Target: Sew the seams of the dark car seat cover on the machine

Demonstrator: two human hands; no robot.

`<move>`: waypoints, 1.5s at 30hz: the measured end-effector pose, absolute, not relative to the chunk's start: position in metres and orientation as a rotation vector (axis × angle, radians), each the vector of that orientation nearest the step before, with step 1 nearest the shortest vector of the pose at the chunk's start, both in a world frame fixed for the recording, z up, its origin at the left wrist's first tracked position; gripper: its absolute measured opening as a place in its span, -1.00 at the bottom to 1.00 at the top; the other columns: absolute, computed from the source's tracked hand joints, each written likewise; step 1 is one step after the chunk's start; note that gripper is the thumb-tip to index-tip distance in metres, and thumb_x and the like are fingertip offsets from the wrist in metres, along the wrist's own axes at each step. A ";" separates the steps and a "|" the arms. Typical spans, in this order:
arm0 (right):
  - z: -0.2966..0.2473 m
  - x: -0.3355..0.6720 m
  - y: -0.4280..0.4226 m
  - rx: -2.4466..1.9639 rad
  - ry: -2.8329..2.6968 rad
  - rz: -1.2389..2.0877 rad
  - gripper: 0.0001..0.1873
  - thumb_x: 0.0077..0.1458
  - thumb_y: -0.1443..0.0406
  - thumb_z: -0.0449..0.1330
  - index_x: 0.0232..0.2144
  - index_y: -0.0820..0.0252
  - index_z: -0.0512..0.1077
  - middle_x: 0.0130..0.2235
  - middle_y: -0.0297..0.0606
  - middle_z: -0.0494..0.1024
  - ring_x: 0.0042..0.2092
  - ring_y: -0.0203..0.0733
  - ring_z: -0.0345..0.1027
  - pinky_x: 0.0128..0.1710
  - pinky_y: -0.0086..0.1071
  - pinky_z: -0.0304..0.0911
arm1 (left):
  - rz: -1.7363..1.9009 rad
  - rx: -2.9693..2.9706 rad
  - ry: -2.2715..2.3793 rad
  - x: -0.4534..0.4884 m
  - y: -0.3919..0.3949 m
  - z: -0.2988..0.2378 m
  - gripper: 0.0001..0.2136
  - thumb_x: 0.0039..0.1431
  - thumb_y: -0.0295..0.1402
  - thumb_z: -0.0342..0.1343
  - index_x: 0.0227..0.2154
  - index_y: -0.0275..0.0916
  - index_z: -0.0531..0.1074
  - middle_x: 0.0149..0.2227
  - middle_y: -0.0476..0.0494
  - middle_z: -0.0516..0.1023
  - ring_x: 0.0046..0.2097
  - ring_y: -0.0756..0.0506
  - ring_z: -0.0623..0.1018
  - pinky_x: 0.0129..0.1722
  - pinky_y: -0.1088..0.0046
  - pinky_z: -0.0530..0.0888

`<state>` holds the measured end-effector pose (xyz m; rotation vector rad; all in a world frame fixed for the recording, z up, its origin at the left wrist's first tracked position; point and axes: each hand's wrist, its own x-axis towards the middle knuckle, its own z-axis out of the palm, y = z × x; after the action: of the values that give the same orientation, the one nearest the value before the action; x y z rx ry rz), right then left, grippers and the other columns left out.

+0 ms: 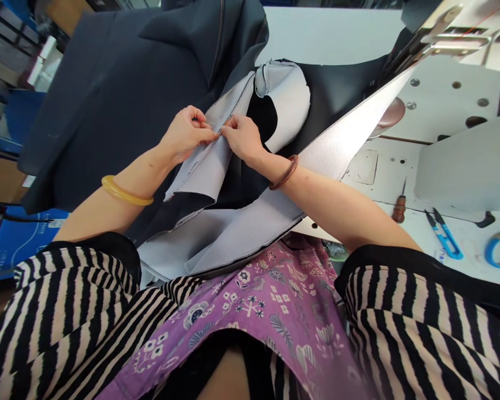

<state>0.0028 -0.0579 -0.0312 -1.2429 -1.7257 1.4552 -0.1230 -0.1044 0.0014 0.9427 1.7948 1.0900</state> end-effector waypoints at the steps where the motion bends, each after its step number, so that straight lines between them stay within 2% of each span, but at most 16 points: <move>1: -0.029 0.003 -0.057 -1.274 -1.700 1.471 -0.77 0.10 0.43 0.08 -0.53 0.14 0.14 -0.45 -0.40 0.28 -0.39 -0.34 0.26 -0.25 -0.31 0.41 | 1.087 0.949 1.807 -0.122 -0.104 0.002 -0.58 -0.11 -0.83 0.10 -0.48 -0.15 0.12 -0.66 0.21 0.27 -0.59 0.08 0.28 -0.44 0.45 0.21; 4: -0.025 0.005 -0.054 -1.381 -1.635 1.476 -0.78 0.15 0.43 0.04 -0.51 0.14 0.13 -0.45 -0.40 0.26 -0.40 -0.33 0.24 -0.29 -0.34 0.38 | 1.074 0.957 1.841 -0.121 -0.102 0.003 -0.57 -0.12 -0.85 0.10 -0.49 -0.14 0.13 -0.66 0.20 0.26 -0.58 0.07 0.26 -0.44 0.43 0.21; 8: -0.028 0.009 -0.047 -1.377 -1.626 1.345 -0.75 0.15 0.43 0.09 -0.51 0.15 0.13 -0.46 -0.43 0.24 -0.36 -0.37 0.19 -0.24 -0.41 0.27 | 1.078 0.950 1.860 -0.121 -0.100 0.003 -0.58 -0.09 -0.87 0.07 -0.51 -0.15 0.14 -0.68 0.20 0.24 -0.57 0.09 0.23 -0.46 0.43 0.20; 13: -0.030 0.010 -0.045 -1.351 -1.564 1.325 -0.71 0.12 0.47 0.12 -0.54 0.16 0.13 -0.51 -0.47 0.21 -0.41 -0.42 0.10 -0.33 -0.44 0.13 | 1.067 0.955 1.839 -0.122 -0.099 0.000 -0.59 -0.07 -0.85 0.10 -0.52 -0.16 0.15 -0.66 0.17 0.22 -0.52 0.08 0.23 -0.43 0.42 0.21; 17: -0.025 0.010 -0.043 -1.362 -1.453 1.407 -0.67 0.15 0.46 0.11 -0.56 0.11 0.10 -0.53 -0.46 0.21 -0.47 -0.40 0.19 -0.37 -0.41 0.18 | 1.068 0.987 1.824 -0.122 -0.098 -0.001 -0.60 -0.10 -0.83 0.12 -0.53 -0.16 0.16 -0.64 0.15 0.22 -0.51 0.08 0.23 -0.40 0.40 0.22; 20: -0.023 0.011 -0.040 -1.394 -1.396 1.463 -0.66 0.16 0.43 0.12 -0.55 0.07 0.08 -0.52 -0.42 0.27 -0.41 -0.33 0.31 -0.38 -0.38 0.22 | 1.095 1.006 1.808 -0.121 -0.097 -0.004 -0.60 -0.12 -0.84 0.11 -0.55 -0.16 0.16 -0.64 0.15 0.22 -0.52 0.08 0.22 -0.44 0.41 0.20; 24: -0.023 0.009 -0.035 -1.388 -1.337 1.498 -0.70 0.14 0.39 0.11 -0.53 0.06 0.08 -0.53 -0.43 0.29 -0.40 -0.33 0.33 -0.37 -0.39 0.22 | 1.116 1.016 1.736 -0.122 -0.099 -0.004 -0.63 -0.14 -0.85 0.08 -0.56 -0.19 0.19 -0.63 0.14 0.24 -0.54 0.09 0.27 -0.47 0.45 0.21; 26: -0.024 0.008 -0.032 -1.355 -1.326 1.480 -0.71 0.08 0.31 0.14 -0.55 0.05 0.07 -0.53 -0.44 0.28 -0.41 -0.35 0.32 -0.35 -0.37 0.21 | 1.099 1.012 1.682 -0.123 -0.102 -0.001 -0.67 -0.16 -0.82 0.06 -0.54 -0.21 0.23 -0.59 0.12 0.30 -0.53 0.09 0.31 -0.48 0.49 0.24; 28: -0.027 0.008 -0.028 -1.305 -1.368 1.424 -0.68 0.02 0.14 0.17 -0.57 0.00 0.07 -0.53 -0.40 0.31 -0.36 -0.30 0.34 -0.32 -0.31 0.21 | 1.060 0.998 1.646 -0.123 -0.105 0.002 -0.70 -0.19 -0.79 0.06 -0.51 -0.23 0.30 -0.52 0.10 0.38 -0.50 0.10 0.35 -0.48 0.54 0.25; 30: -0.030 0.008 -0.024 -1.249 -1.475 1.356 -0.65 -0.01 -0.03 0.11 -0.55 -0.07 0.06 -0.51 -0.33 0.37 -0.24 -0.19 0.37 -0.27 -0.26 0.22 | 1.013 0.983 1.632 -0.123 -0.107 0.003 -0.71 -0.22 -0.77 0.05 -0.48 -0.25 0.36 -0.46 0.08 0.43 -0.48 0.09 0.37 -0.48 0.56 0.25; 32: -0.030 0.010 -0.022 -1.208 -1.589 1.305 -0.65 0.03 -0.11 0.03 -0.52 -0.10 0.06 -0.47 -0.28 0.42 -0.15 -0.13 0.37 -0.24 -0.23 0.24 | 1.007 1.018 1.639 -0.122 -0.108 0.001 -0.72 -0.21 -0.75 0.06 -0.47 -0.25 0.40 -0.47 0.07 0.44 -0.48 0.08 0.36 -0.49 0.56 0.23; 38: -0.005 0.009 -0.037 -1.136 -1.693 1.229 -0.71 0.23 0.03 0.07 -0.41 0.07 0.22 -0.31 -0.29 0.41 -0.19 -0.21 0.35 -0.27 -0.35 0.33 | 1.179 1.307 1.762 -0.115 -0.107 -0.006 -0.84 -0.03 -0.56 0.27 -0.60 -0.24 0.45 -0.57 0.06 0.42 -0.49 0.06 0.33 -0.40 0.49 0.27; 42: 0.005 0.010 -0.052 -1.141 -1.804 1.293 -0.69 0.30 0.05 0.02 -0.33 0.14 0.29 -0.36 -0.33 0.36 -0.30 -0.29 0.37 -0.39 -0.45 0.30 | 1.298 1.072 1.756 -0.113 -0.109 0.000 -0.80 0.07 -0.54 0.22 -0.62 -0.25 0.43 -0.58 0.03 0.45 -0.49 0.04 0.40 -0.42 0.49 0.29; 45: -0.002 0.012 -0.056 -1.107 -1.881 1.451 -0.83 0.22 0.22 0.11 -0.37 0.18 0.33 -0.43 -0.38 0.35 -0.43 -0.36 0.30 -0.49 -0.50 0.24 | 1.361 0.822 1.668 -0.115 -0.112 0.004 -0.77 0.17 -0.51 0.16 -0.60 -0.26 0.44 -0.53 -0.01 0.50 -0.45 0.05 0.47 -0.46 0.55 0.29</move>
<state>0.0124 -0.0562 -0.0016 -1.1067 -1.8807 1.4508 -0.1145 -0.1124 0.0042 0.8224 1.6683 1.3608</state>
